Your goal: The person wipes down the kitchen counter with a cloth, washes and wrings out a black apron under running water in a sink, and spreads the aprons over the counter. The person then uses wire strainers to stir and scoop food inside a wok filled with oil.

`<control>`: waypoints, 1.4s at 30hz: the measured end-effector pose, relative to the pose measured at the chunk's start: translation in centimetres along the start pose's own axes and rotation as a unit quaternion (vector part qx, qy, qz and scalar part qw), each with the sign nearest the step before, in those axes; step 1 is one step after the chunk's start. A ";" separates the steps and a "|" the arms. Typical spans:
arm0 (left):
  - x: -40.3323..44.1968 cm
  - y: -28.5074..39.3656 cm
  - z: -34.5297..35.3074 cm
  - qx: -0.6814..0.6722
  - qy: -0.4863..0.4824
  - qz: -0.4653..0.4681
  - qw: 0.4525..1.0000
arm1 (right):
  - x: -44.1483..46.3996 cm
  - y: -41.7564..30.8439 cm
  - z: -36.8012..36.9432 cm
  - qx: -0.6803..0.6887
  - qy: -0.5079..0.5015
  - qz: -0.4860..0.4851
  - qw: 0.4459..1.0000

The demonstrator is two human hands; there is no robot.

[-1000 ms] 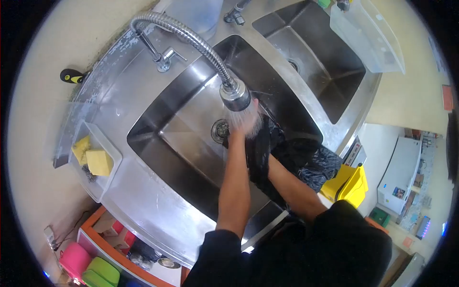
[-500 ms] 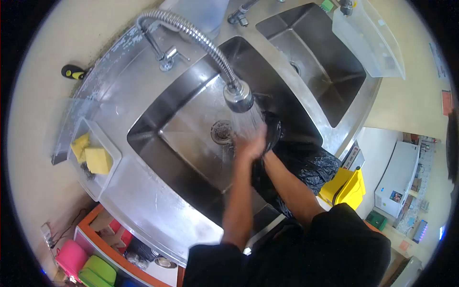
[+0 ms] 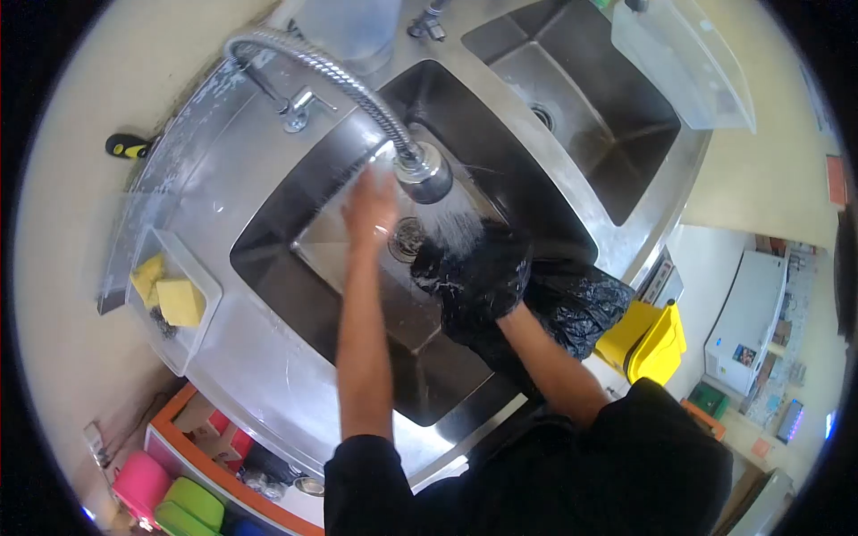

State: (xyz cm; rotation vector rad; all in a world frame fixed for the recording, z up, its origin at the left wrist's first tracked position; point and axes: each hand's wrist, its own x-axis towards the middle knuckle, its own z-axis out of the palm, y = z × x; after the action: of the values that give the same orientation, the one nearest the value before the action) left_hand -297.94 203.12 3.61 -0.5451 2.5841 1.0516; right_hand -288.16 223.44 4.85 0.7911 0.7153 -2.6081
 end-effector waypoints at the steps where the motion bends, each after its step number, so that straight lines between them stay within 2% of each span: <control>1: -0.5 1.7 -4.0 -0.042 0.017 0.026 0.999 | 0.6 -0.4 0.0 0.000 -0.007 0.001 1.000; 4: -0.4 5.5 -10.9 -0.102 0.121 0.139 0.978 | 2.3 -0.7 0.0 -0.002 -0.031 0.007 0.999; 6: 0.9 7.0 -12.3 0.024 0.294 0.327 0.898 | 2.9 -0.5 0.1 -0.004 -0.041 0.013 0.999; 7: 1.9 7.5 -12.7 0.091 0.370 0.411 0.828 | 3.1 -0.3 0.1 -0.002 -0.043 0.016 0.999; 10: 5.7 8.8 -13.2 0.217 0.357 0.506 0.755 | 3.5 -0.1 0.5 -0.004 -0.048 0.022 0.999; 13: 8.2 7.7 -12.3 0.385 0.218 0.447 0.777 | 3.9 -0.1 0.8 -0.004 -0.054 0.024 0.998; 16: 11.2 4.7 -12.1 0.409 0.148 0.347 0.831 | 3.8 -0.4 0.8 -0.003 -0.058 0.023 0.998; 19: 8.5 5.7 -14.3 0.396 0.075 0.390 0.828 | 3.6 -1.0 0.2 -0.004 -0.062 0.022 0.998; 22: 9.4 5.7 -16.2 0.429 0.078 0.434 0.788 | 3.2 -2.0 -0.1 -0.007 -0.067 0.016 0.998; 25: 9.4 6.7 -17.3 0.510 0.124 0.370 0.767 | 2.8 -2.4 -0.2 -0.004 -0.074 0.017 0.997; 28: 8.9 9.0 -17.0 0.546 0.124 0.269 0.784 | 2.5 -2.8 0.0 -0.003 -0.087 0.018 0.996; 31: 5.7 6.9 -13.8 0.432 0.342 0.464 0.694 | 2.7 -2.8 0.6 0.001 -0.104 0.022 0.994; 32: 2.5 6.7 -11.0 0.326 0.317 0.446 0.771 | 2.9 -2.5 1.0 0.003 -0.113 0.023 0.993; 33: -0.3 6.6 -6.6 0.219 0.242 0.388 0.862 | 3.3 -2.0 1.4 0.003 -0.120 0.025 0.993; 34: -3.2 6.6 -2.3 0.081 0.180 0.311 0.930 | 3.8 -1.1 1.7 0.004 -0.126 0.030 0.992; 35: -6.1 6.5 2.1 -0.044 0.149 0.224 0.962 | 4.1 -0.2 1.9 0.001 -0.125 0.034 0.992; 36: -8.2 6.6 7.1 0.120 0.124 0.174 0.970 | 4.2 0.9 2.0 -0.005 -0.120 0.040 0.992; 38: -7.2 3.1 12.2 -0.065 0.085 0.167 0.980 | 2.6 1.8 1.2 -0.048 -0.041 0.075 0.995; 39: -3.9 0.2 13.2 -0.219 -0.141 0.034 0.965 | 1.8 2.2 0.9 -0.068 -0.003 0.085 0.994; 40: -1.3 -1.7 13.7 -0.360 -0.353 -0.106 0.857 | 1.1 2.0 0.6 -0.097 0.037 0.100 0.990; 41: -1.8 -1.1 14.5 -0.526 -0.318 -0.095 0.783 | 0.2 1.5 0.7 -0.081 0.054 0.065 0.993; 42: -2.3 -0.7 17.2 -0.419 -0.200 -0.016 0.886 | 0.0 0.7 1.6 -0.062 0.062 0.028 0.996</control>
State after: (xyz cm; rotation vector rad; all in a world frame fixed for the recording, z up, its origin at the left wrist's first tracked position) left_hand -293.36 215.47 -7.70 -0.4706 1.6708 2.0160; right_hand -288.49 221.99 5.75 0.9281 0.8692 -2.4547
